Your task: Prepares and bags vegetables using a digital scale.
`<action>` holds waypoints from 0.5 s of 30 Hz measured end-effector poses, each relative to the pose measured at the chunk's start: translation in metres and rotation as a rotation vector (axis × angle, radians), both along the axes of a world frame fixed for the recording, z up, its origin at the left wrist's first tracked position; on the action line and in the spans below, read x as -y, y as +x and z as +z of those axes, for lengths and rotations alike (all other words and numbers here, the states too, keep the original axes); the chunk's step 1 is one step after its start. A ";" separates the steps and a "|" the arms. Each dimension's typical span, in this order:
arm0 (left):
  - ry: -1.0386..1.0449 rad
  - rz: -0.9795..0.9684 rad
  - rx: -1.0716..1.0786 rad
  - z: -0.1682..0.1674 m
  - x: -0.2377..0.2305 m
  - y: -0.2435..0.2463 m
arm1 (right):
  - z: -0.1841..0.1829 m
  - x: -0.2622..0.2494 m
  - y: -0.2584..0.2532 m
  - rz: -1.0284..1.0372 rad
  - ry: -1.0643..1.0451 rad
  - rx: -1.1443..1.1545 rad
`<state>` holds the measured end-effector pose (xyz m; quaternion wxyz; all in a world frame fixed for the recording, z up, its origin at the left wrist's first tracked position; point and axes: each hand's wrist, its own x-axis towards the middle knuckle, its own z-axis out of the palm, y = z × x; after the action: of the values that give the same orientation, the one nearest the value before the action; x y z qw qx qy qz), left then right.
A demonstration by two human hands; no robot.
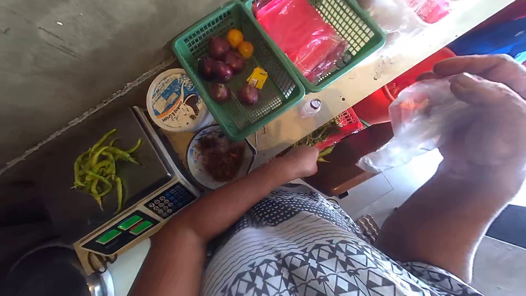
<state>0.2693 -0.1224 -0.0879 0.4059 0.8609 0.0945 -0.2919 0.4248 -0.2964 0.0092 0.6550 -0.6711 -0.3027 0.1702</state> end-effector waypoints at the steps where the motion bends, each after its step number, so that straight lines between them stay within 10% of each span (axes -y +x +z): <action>1: 0.050 -0.002 0.030 -0.004 0.005 0.009 | -0.003 0.001 0.001 0.038 0.022 -0.033; 8: -0.219 0.050 0.304 0.006 -0.016 -0.003 | -0.001 -0.022 -0.003 0.073 -0.047 -0.023; 15: -0.766 0.599 0.489 0.052 -0.048 -0.070 | 0.004 -0.077 -0.026 0.144 0.009 -0.031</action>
<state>0.1998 -0.0746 -0.0362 0.7660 0.6297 0.1255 0.0318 0.3987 -0.2192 0.0133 0.6489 -0.6417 -0.3406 0.2259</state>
